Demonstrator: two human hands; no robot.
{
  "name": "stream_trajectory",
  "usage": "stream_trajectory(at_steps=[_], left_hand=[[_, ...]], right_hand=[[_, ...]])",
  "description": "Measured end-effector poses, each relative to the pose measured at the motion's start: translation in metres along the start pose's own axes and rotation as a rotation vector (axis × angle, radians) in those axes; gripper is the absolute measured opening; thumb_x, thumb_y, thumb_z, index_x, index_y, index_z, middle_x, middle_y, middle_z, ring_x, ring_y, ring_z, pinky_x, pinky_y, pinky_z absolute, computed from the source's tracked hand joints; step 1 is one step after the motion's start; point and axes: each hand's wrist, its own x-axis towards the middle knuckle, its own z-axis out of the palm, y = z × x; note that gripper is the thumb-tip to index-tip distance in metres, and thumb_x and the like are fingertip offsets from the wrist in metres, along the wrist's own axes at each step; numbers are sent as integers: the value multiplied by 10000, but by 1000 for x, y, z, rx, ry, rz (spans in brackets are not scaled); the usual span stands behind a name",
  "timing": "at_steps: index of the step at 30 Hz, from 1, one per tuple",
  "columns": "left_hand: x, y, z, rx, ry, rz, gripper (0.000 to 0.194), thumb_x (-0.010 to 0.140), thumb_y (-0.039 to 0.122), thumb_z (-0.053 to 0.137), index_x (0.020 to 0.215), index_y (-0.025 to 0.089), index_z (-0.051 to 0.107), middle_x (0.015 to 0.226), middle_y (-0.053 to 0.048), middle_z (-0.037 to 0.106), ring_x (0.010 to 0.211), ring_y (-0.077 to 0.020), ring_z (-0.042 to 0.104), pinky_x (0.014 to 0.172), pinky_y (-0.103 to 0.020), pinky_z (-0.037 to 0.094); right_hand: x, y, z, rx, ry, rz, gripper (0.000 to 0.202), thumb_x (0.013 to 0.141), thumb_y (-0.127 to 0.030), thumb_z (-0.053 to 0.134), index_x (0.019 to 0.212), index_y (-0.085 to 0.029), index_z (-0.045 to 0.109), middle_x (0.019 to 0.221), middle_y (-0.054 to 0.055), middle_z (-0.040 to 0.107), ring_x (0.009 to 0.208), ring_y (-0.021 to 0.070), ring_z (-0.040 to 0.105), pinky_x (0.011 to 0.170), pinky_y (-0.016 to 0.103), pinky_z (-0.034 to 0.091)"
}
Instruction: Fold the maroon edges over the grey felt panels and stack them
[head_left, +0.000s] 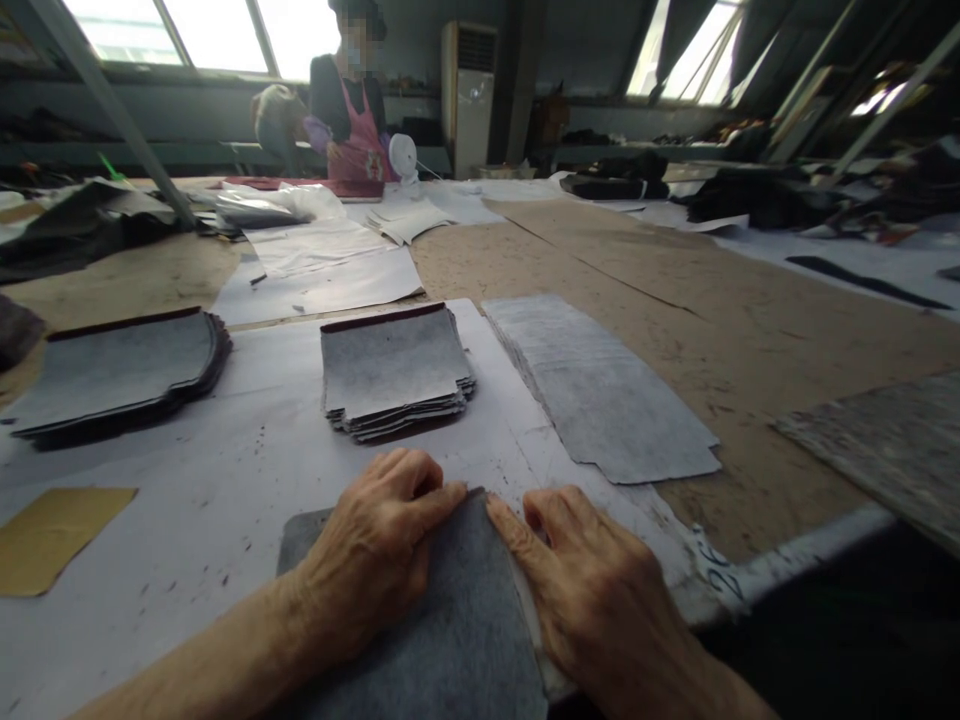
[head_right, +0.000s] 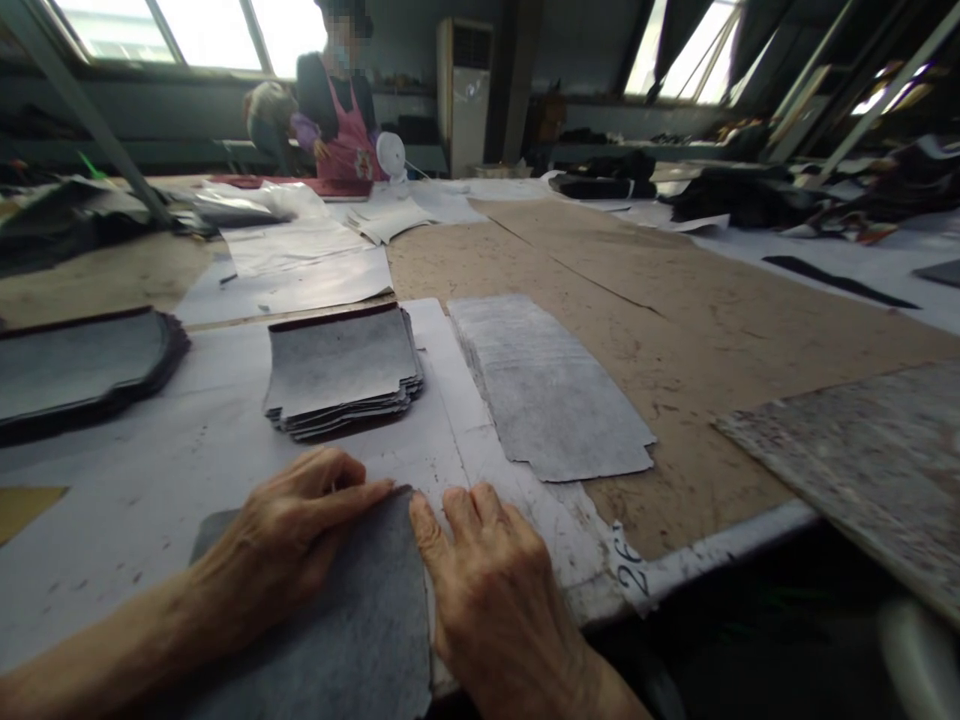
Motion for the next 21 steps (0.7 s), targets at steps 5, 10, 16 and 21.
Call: stream_trajectory(at_steps=[5,10,16,21], left_hand=[[-5,2,-3,125,-107,141,358,805,-2,347,1098,99,525,857,-84,488,758,-177,416,654,-349,442],[-6,6,-4,288,-245,191,312,884,90,277,1111,68,491,896,-90,477,782,-191,419,680,-360,433],[-5,8,-4,290,-256,194,312,896,104,258,1106,72,487,888,-83,468,772,-188,410,680,-355,426],[-2,13,-6,291,-271,210,292,870,75,304,1091,68,495,879,-84,468,766,-193,408,672,-353,430]], right_hand=[[-2,2,1,29,-50,22,413,742,-13,422,1121,-69,578,785,100,531,714,225,482,552,358,463],[1,3,1,52,-85,31,410,747,-20,441,1129,-79,577,785,98,518,720,221,478,568,359,466],[1,6,2,171,25,81,322,799,-49,442,1057,-110,624,761,82,534,703,190,501,579,323,469],[3,15,1,341,44,216,206,841,-99,472,910,-141,662,740,45,574,689,131,541,616,238,473]])
